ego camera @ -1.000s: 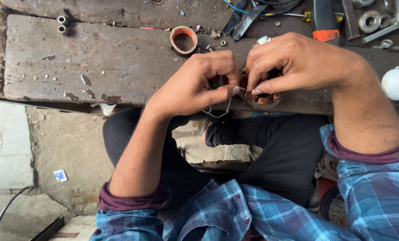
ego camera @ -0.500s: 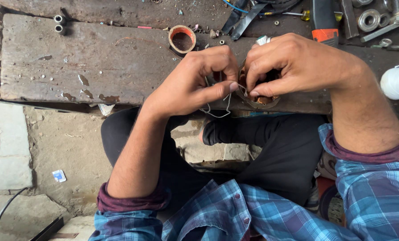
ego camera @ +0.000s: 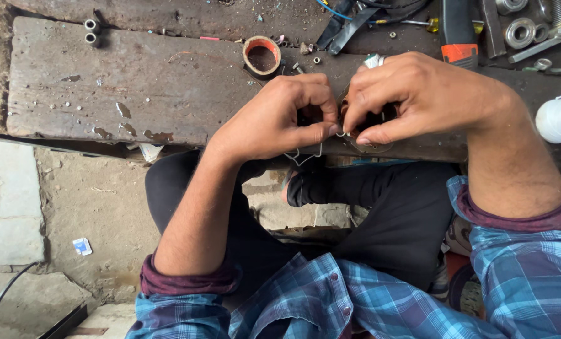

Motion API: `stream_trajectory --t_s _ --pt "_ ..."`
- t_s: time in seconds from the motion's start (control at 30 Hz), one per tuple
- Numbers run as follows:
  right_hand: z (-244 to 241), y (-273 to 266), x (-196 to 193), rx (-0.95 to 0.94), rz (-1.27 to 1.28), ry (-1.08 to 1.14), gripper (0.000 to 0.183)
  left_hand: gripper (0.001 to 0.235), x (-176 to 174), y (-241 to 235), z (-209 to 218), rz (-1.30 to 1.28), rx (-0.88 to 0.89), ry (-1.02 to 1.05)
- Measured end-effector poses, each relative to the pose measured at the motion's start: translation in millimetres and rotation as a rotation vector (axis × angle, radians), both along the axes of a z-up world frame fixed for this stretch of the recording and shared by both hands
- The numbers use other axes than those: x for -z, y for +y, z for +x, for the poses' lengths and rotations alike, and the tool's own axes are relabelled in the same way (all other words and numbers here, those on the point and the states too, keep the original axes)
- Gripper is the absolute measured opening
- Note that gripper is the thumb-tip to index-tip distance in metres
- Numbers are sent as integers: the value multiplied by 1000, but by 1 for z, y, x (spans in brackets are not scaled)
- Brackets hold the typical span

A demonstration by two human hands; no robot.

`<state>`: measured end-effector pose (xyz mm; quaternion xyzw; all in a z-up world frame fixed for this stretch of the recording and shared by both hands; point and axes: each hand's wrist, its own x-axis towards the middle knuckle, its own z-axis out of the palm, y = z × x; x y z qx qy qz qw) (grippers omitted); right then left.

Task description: The person sits on the floor and works on a motor stator, using a white string to tie and secure the copper windings. They repeatedly wrap, pull, and knot the string around the stator coils to hold them in place.

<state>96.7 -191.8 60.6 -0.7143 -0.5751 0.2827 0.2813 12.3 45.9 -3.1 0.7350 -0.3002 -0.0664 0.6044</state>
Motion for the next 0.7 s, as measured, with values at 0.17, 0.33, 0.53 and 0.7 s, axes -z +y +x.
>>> stream_trajectory --t_s 0.17,0.33,0.53,0.7 --pt "-4 0 3 -8 -9 -78 19 14 2 0 1 24 -7 -20" --pt "-4 1 3 5 -4 -86 14 13 1 -1 1 45 -20 -24" --pt "-2 -1 5 105 -50 -43 16 13 1 -1 -1 28 -22 76" --pt "1 -2 6 146 2 65 17 12 1 -1 -1 2 -16 71"
